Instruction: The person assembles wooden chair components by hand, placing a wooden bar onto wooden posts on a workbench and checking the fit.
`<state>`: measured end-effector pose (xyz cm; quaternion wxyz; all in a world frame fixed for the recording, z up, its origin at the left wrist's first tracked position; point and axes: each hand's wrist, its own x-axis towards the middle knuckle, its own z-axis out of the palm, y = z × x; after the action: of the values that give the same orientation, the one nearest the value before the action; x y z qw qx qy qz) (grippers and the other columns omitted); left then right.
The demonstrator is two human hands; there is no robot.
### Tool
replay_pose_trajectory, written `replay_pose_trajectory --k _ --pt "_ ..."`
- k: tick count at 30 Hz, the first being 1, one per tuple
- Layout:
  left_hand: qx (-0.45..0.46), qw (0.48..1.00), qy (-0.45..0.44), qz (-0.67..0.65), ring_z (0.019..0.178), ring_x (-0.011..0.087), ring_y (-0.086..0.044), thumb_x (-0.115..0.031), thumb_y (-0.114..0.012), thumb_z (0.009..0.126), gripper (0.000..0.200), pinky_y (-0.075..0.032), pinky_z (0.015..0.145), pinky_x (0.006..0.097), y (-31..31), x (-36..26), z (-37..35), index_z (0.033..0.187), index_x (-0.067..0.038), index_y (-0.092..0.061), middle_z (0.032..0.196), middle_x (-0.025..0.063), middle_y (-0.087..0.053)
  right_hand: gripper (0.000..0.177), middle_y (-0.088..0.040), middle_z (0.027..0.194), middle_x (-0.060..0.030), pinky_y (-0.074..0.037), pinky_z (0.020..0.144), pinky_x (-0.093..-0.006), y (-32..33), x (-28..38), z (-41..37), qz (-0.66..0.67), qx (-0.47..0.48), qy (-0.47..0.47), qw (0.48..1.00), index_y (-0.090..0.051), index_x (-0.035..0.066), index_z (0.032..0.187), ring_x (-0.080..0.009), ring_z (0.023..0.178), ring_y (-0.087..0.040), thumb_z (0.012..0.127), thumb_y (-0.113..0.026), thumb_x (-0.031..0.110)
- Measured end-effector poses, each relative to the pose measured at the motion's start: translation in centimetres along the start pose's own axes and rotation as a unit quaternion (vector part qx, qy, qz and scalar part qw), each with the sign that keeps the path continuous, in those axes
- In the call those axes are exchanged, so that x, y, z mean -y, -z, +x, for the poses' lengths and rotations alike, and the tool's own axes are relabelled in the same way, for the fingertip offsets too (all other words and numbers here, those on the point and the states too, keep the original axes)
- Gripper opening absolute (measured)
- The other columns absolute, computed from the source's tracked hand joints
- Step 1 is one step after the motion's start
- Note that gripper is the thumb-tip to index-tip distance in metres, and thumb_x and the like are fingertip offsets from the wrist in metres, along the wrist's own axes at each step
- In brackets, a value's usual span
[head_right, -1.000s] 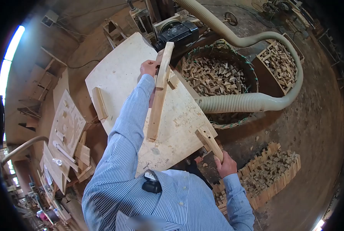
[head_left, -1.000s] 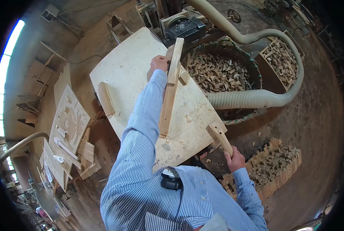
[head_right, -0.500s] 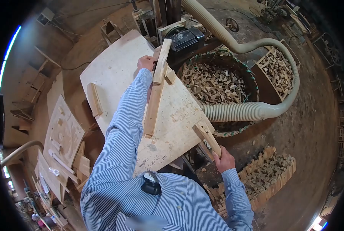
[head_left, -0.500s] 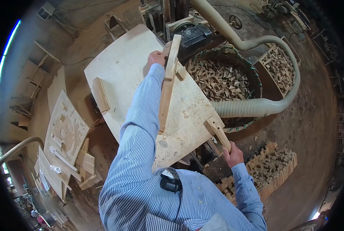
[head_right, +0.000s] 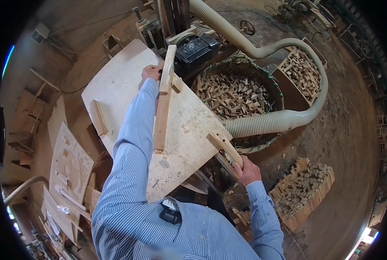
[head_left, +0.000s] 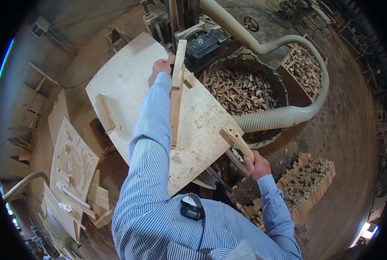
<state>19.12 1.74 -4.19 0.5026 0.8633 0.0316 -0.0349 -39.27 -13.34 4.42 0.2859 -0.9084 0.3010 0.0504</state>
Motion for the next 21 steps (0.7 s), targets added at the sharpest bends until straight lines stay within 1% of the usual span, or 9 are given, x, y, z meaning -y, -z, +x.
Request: replay_pose_trajectory --k 3,7,9,13,15,17,19,20,21 --pt "-0.024 0.999 -0.022 0.014 0.087 0.0303 -0.078 -0.023 -0.080 0.087 0.017 -0.060 0.087 0.0423 -0.6 0.6 -0.2 0.094 -0.007 -0.085 0.095 0.0151 -0.082 0.044 -0.076 0.107 -0.0210 -0.058 0.086 -0.0503 0.2 0.1 -0.4 0.011 -0.002 -0.002 1.000 -0.064 0.008 0.129 -0.0417 0.099 -0.074 0.101 -0.067 0.042" --pt "-0.013 1.000 -0.017 -0.018 0.087 0.0302 -0.078 -0.021 -0.078 0.089 0.018 -0.060 0.085 0.0421 -0.3 0.2 -2.6 0.094 -0.005 -0.084 0.094 0.0160 -0.081 0.043 -0.076 0.107 -0.0203 -0.058 0.086 -0.0492 0.9 -0.1 -1.7 0.011 0.000 -0.006 1.000 -0.065 0.008 0.126 -0.0407 0.098 -0.074 0.101 -0.067 0.043" --pt "-0.011 0.999 -0.048 -0.008 0.075 0.0206 -0.076 -0.022 -0.080 0.093 0.021 -0.061 0.072 0.0359 -0.1 0.3 -4.0 0.103 -0.004 -0.083 0.092 0.0121 -0.082 0.042 -0.076 0.107 -0.0200 -0.058 0.086 -0.0489 1.0 -0.8 -2.3 0.014 0.000 -0.007 1.000 -0.066 0.008 0.125 -0.0405 0.098 -0.074 0.101 -0.067 0.043" --pt "0.000 0.996 -0.085 -0.002 0.075 0.0180 -0.074 -0.020 -0.080 0.093 0.022 -0.060 0.072 0.0343 -0.6 1.4 -5.6 0.106 -0.002 -0.081 0.093 0.0111 -0.081 0.041 -0.076 0.106 -0.0209 -0.058 0.086 -0.0490 1.2 -3.1 -3.8 0.001 -0.002 0.007 1.000 -0.065 0.008 0.125 -0.0406 0.097 -0.074 0.101 -0.066 0.042" --pt "-0.011 0.996 -0.066 -0.064 0.075 0.0150 -0.072 -0.016 -0.081 0.092 0.020 -0.059 0.070 0.0320 -1.7 2.1 -6.3 0.106 -0.001 -0.079 0.092 0.0093 -0.079 0.041 -0.076 0.106 -0.0212 -0.058 0.086 -0.0493 1.2 -3.9 -4.8 0.005 0.001 0.007 1.000 -0.065 0.008 0.125 -0.0407 0.097 -0.074 0.101 -0.066 0.042" --pt "-0.014 0.996 -0.038 -0.080 0.075 0.0151 -0.071 -0.012 -0.083 0.090 0.021 -0.057 0.068 0.0308 -1.0 0.3 -9.0 0.105 0.001 -0.077 0.090 0.0103 -0.077 0.042 -0.076 0.107 -0.0215 -0.059 0.086 -0.0494 1.6 -4.7 -5.6 -0.002 0.002 0.011 1.000 -0.064 0.009 0.126 -0.0409 0.096 -0.074 0.101 -0.067 0.042" --pt "-0.017 0.992 0.002 -0.124 0.074 0.0157 -0.070 -0.009 -0.083 0.089 0.031 -0.058 0.067 0.0299 -1.0 -0.3 -10.3 0.116 0.002 -0.073 0.092 0.0119 -0.077 0.042 -0.076 0.107 -0.0213 -0.059 0.085 -0.0493 1.7 -5.7 -6.4 -0.003 0.001 0.011 1.000 -0.064 0.009 0.127 -0.0408 0.096 -0.074 0.101 -0.067 0.042" --pt "-0.018 0.992 0.001 -0.124 0.074 0.0157 -0.070 -0.009 -0.083 0.089 0.031 -0.058 0.067 0.0299 -0.9 -0.6 -10.8 0.116 0.002 -0.073 0.092 0.0119 -0.077 0.042 -0.076 0.107 -0.0210 -0.059 0.085 -0.0492 1.7 -6.1 -6.8 -0.004 0.003 0.007 1.000 -0.064 0.009 0.127 -0.0407 0.096 -0.075 0.101 -0.067 0.042" --pt "-0.019 0.989 0.001 -0.144 0.078 0.0183 -0.072 -0.011 -0.081 0.089 0.036 -0.059 0.071 0.0319 -0.7 -0.7 -11.3 0.121 0.001 -0.071 0.096 0.0127 -0.077 0.042 -0.076 0.107 -0.0210 -0.059 0.085 -0.0492 1.7 -6.6 -7.3 -0.001 0.004 0.008 1.000 -0.064 0.009 0.127 -0.0407 0.096 -0.075 0.101 -0.067 0.042"
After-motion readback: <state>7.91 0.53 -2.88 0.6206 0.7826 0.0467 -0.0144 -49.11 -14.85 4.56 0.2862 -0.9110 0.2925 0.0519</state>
